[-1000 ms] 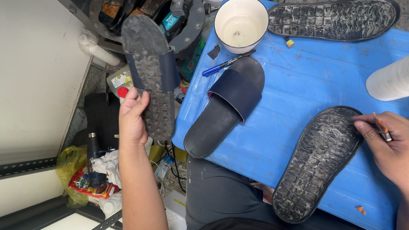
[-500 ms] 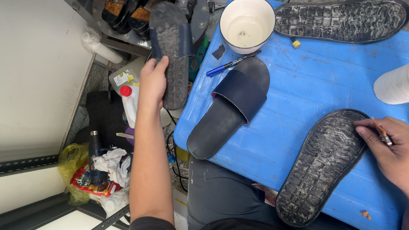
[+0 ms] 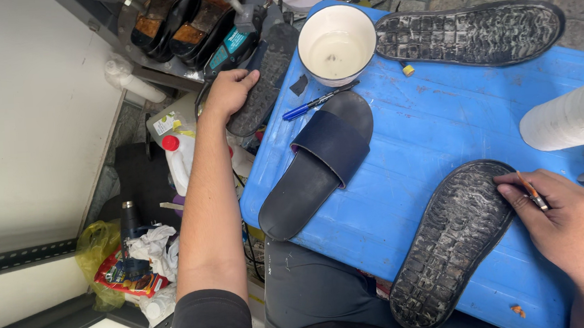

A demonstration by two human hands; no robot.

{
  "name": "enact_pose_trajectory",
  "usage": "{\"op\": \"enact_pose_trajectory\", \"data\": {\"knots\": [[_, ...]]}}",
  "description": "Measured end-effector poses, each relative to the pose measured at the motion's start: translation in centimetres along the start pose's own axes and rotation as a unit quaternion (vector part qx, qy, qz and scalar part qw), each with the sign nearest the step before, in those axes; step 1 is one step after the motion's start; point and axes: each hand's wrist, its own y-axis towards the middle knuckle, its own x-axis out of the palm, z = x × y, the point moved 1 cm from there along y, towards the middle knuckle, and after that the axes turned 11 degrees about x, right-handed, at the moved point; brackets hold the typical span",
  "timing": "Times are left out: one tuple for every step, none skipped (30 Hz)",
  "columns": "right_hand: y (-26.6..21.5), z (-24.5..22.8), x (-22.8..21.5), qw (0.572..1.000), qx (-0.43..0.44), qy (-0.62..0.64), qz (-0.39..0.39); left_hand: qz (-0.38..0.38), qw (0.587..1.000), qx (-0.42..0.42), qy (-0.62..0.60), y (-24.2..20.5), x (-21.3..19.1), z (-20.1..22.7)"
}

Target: The person applies glue to several black rubber shoe sole pieces using a brush and a squeeze bottle, spreading it evenly across each piece. They then retrieve a pair of slide sandals and place the glued pieces onto the soles.

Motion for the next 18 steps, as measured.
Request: {"op": "enact_pose_trajectory", "data": {"knots": [[0.0, 0.0, 0.0, 1.0, -0.009, 0.006, 0.002, 0.002, 1.0, 0.005, 0.01, 0.0, 0.1, 0.4], [0.1, 0.0, -0.1, 1.0, -0.005, 0.0, 0.0, 0.018, 0.997, 0.022, 0.071, -0.1, 0.0, 0.9], [0.1, -0.1, -0.1, 1.0, -0.002, -0.005, -0.002, 0.035, 0.99, 0.039, 0.131, -0.5, -0.5, 1.6], [0.2, -0.1, -0.2, 1.0, 0.001, -0.01, -0.005, 0.051, 0.979, 0.057, 0.191, -1.1, -1.1, 2.4], [0.2, -0.2, -0.2, 1.0, -0.007, -0.009, -0.004, 0.058, 0.974, 0.053, 0.212, -1.9, -1.9, 3.4], [0.3, -0.3, -0.2, 1.0, -0.015, -0.009, -0.003, 0.065, 0.969, 0.048, 0.232, -3.2, -2.7, 4.3], [0.2, -0.4, -0.3, 1.0, -0.021, -0.01, -0.003, 0.084, 0.965, 0.052, 0.245, -4.6, -3.4, 5.3], [0.1, -0.4, -0.4, 1.0, -0.025, -0.007, -0.002, 0.103, 0.959, 0.055, 0.258, -6.2, -4.2, 6.3], [0.1, -0.6, -0.5, 1.0, -0.03, -0.004, 0.0, 0.131, 0.954, 0.057, 0.263, -8.0, -4.9, 7.3], [0.1, -0.7, -0.5, 0.999, -0.035, -0.001, 0.001, 0.159, 0.948, 0.059, 0.268, -10.0, -5.3, 8.4], [0.1, -0.8, -0.6, 0.999, -0.034, 0.0, 0.004, 0.18, 0.942, 0.091, 0.27, -12.0, -5.3, 9.4], [0.0, -0.9, -0.7, 0.999, -0.034, 0.002, 0.007, 0.2, 0.934, 0.124, 0.271, -14.0, -5.2, 10.5], [0.0, -1.0, -0.7, 0.999, -0.034, 0.004, 0.008, 0.218, 0.925, 0.16, 0.265, -16.1, -4.8, 11.4], [-0.2, -1.2, -0.8, 0.999, -0.03, 0.008, 0.014, 0.236, 0.916, 0.196, 0.259, -18.1, -4.0, 12.3], [-0.2, -1.3, -0.9, 0.999, -0.028, 0.013, 0.02, 0.242, 0.911, 0.205, 0.265, -20.1, -2.9, 13.2], [-0.2, -1.5, -1.0, 0.999, -0.026, 0.017, 0.026, 0.248, 0.906, 0.214, 0.27, -21.8, -1.5, 13.9], [-0.2, -1.6, -1.0, 0.999, -0.025, 0.023, 0.029, 0.246, 0.9, 0.219, 0.286, -23.4, -0.5, 14.6], [-0.2, -1.7, -1.1, 0.999, -0.023, 0.029, 0.032, 0.244, 0.894, 0.225, 0.301, -24.7, 0.4, 15.1]]}}
